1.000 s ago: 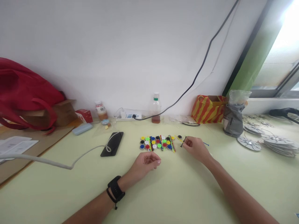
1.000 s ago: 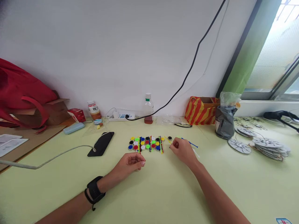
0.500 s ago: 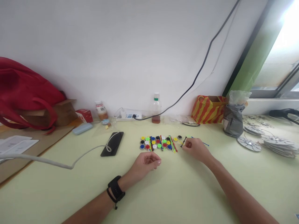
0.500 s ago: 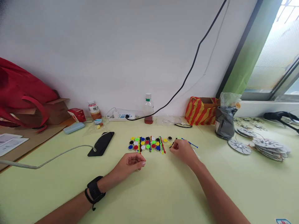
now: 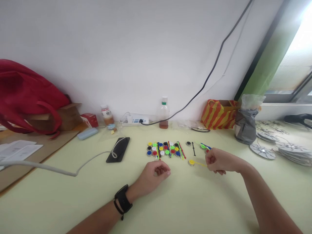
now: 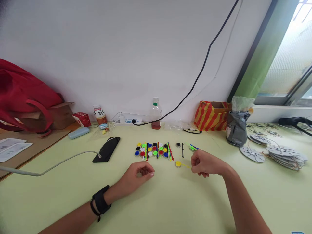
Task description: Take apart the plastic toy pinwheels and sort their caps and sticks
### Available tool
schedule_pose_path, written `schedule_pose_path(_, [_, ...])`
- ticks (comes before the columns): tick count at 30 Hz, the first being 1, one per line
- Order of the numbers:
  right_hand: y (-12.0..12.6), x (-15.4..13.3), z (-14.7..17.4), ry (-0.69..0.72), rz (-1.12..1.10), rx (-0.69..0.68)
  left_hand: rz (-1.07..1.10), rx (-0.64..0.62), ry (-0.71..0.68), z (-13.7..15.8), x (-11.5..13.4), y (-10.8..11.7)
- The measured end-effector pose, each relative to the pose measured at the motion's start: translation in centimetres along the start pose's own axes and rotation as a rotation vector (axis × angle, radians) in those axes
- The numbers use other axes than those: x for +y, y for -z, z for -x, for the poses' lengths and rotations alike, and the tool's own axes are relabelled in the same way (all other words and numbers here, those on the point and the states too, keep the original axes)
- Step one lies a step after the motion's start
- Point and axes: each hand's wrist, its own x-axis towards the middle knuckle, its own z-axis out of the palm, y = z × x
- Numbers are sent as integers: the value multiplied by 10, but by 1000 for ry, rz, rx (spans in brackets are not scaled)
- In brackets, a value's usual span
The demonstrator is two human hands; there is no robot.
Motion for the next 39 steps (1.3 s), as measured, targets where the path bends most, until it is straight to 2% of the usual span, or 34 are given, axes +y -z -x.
schedule_pose_path(5, [-10, -11, 1, 62, -24, -167, -233, -29, -111, 8, 6, -4])
schedule_pose_path(11, [-47, -35, -21, 226, -118, -261, -349, -84, -210, 10, 6, -3])
schedule_pose_path(15, [-63, -44, -27, 346, -271, -262, -300, -85, -210, 6, 6, -3])
schedule_pose_path(18, [-69, -51, -26, 377, -375, -273, -252, -73, -215, 3, 7, -2])
schedule_pose_path(20, [-72, -56, -25, 383, -391, -327, -231, -57, -217, 3, 7, -2])
schedule_pose_path(24, [-78, -63, -21, 402, -373, -422, -158, -12, -143, 3, 5, -3])
schedule_pose_path(27, [-79, -65, -19, 485, -476, -426, -40, 46, -70, 0, -2, -3])
schedule_pose_path(30, [-81, -66, -20, 555, -584, -348, 78, 132, -22, -4, -10, -1])
schedule_pose_path(33, [-83, -63, -26, 538, -581, -142, 175, 187, -11, -10, -18, 2])
schedule_pose_path(37, [-86, -62, -33, 573, -482, 172, 268, 177, -13, -13, -22, 3])
schedule_pose_path(39, [-89, -63, -35, 592, -450, 216, 304, 153, -40, -13, -21, 2])
